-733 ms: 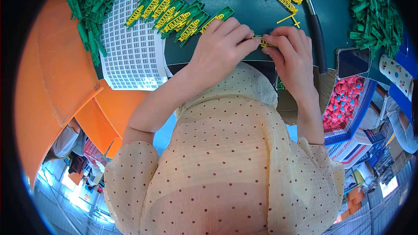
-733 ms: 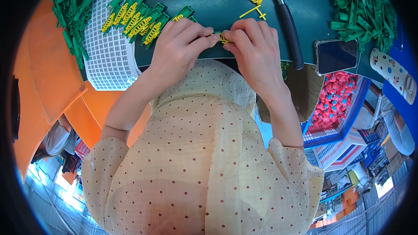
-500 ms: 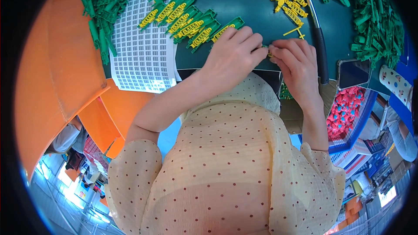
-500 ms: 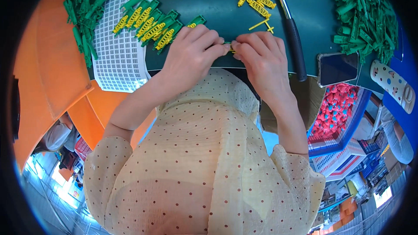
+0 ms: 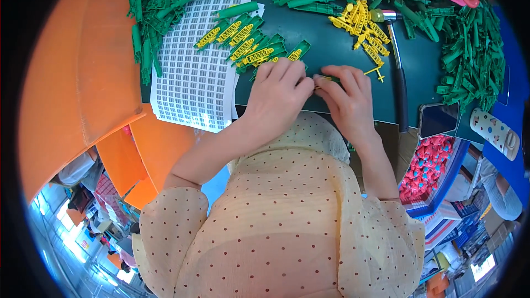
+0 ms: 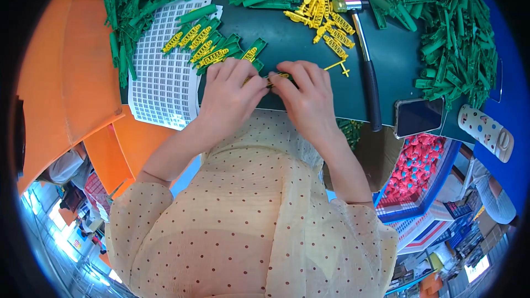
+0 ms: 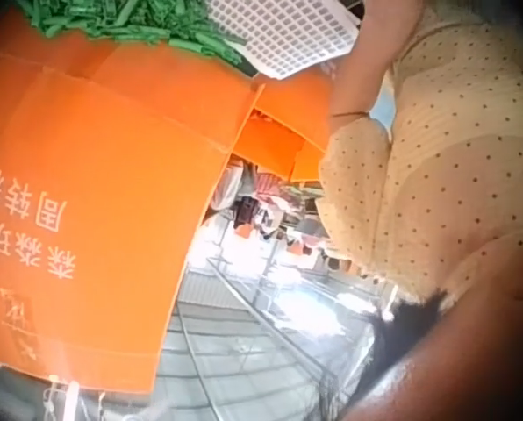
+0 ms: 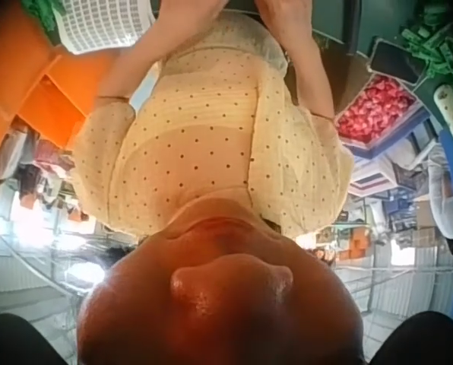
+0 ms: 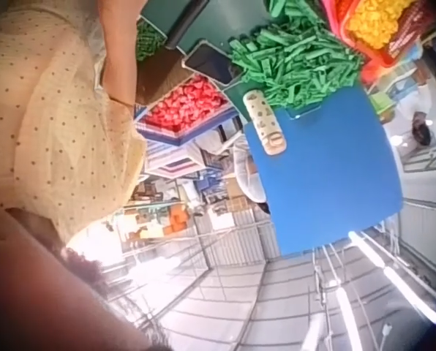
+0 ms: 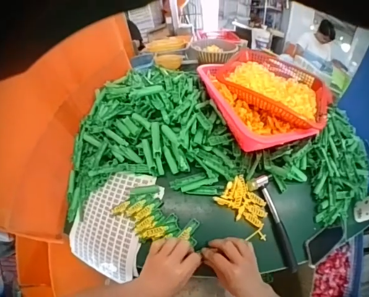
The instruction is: Manually assembling small yellow plastic components onto green strips on a factory workbench.
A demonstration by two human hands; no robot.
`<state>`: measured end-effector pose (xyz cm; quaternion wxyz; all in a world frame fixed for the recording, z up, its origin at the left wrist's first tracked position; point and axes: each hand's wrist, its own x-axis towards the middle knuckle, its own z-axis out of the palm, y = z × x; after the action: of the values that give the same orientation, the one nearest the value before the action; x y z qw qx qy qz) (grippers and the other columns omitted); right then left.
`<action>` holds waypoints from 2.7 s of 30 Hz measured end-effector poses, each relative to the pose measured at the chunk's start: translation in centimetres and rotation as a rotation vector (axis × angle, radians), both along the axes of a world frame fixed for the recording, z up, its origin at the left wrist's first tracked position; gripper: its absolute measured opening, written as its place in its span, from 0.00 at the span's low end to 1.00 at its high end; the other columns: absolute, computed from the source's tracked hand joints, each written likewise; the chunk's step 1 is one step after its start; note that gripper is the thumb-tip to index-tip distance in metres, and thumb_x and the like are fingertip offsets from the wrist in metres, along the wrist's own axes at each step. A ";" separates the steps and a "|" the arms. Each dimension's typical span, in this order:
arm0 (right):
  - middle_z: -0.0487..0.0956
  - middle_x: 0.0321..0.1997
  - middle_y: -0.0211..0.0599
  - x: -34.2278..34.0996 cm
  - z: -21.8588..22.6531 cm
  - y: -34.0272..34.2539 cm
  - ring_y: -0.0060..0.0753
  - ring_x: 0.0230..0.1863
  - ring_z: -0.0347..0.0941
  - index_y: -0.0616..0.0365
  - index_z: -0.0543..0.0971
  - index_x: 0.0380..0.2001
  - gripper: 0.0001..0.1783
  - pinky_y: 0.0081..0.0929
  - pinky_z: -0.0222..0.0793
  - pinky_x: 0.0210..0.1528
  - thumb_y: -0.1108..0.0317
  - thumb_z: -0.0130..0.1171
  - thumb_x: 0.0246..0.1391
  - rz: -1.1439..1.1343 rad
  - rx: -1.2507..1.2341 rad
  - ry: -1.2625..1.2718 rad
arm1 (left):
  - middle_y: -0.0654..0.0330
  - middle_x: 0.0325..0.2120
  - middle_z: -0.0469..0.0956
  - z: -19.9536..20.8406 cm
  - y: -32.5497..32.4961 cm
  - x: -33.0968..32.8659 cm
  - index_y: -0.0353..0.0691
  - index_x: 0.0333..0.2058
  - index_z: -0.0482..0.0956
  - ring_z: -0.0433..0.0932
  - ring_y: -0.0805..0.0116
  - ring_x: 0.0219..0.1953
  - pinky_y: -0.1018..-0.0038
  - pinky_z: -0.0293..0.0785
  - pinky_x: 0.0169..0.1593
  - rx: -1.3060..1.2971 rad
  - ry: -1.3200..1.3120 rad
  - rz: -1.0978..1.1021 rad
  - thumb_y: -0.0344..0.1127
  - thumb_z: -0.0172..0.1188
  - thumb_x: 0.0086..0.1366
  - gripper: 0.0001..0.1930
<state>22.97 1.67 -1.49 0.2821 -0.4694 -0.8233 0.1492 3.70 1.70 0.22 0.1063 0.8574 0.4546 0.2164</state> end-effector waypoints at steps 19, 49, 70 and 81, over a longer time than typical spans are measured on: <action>0.77 0.39 0.32 -0.3 -0.7 7.3 0.39 0.41 0.72 0.52 0.81 0.45 0.16 0.37 0.67 0.44 0.74 0.66 0.52 -0.150 0.207 -0.158 | 0.64 0.34 0.77 -1.9 12.2 -4.5 0.45 0.37 0.82 0.74 0.61 0.43 0.64 0.68 0.46 0.231 0.045 0.199 0.33 0.70 0.54 0.11; 0.78 0.44 0.40 3.2 1.7 -1.4 0.32 0.46 0.74 0.63 0.77 0.43 0.16 0.25 0.69 0.50 0.84 0.66 0.51 -0.066 -0.189 0.578 | 0.65 0.32 0.79 1.1 0.8 3.1 0.38 0.44 0.79 0.72 0.78 0.30 0.79 0.69 0.34 -0.778 -0.834 0.040 0.30 0.64 0.66 0.09; 0.80 0.41 0.32 5.7 1.3 -2.2 0.38 0.43 0.74 0.55 0.79 0.31 0.13 0.32 0.66 0.45 0.81 0.68 0.42 0.024 -0.177 0.135 | 0.62 0.37 0.78 -1.3 -0.1 3.7 0.42 0.44 0.76 0.73 0.60 0.40 0.65 0.65 0.42 -0.175 -0.172 -0.149 0.34 0.70 0.53 0.19; 0.80 0.41 0.30 5.5 0.8 -2.0 0.37 0.43 0.74 0.55 0.79 0.30 0.14 0.32 0.65 0.47 0.81 0.68 0.37 0.068 -0.124 0.065 | 0.65 0.33 0.78 -1.9 -0.4 3.5 0.43 0.38 0.79 0.73 0.63 0.37 0.66 0.64 0.39 -0.120 -0.197 -0.158 0.31 0.69 0.53 0.13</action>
<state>28.50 -0.32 -0.65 0.2738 -0.4525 -0.8184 0.2248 7.16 1.33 -1.71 0.2183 0.8572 0.3852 0.2629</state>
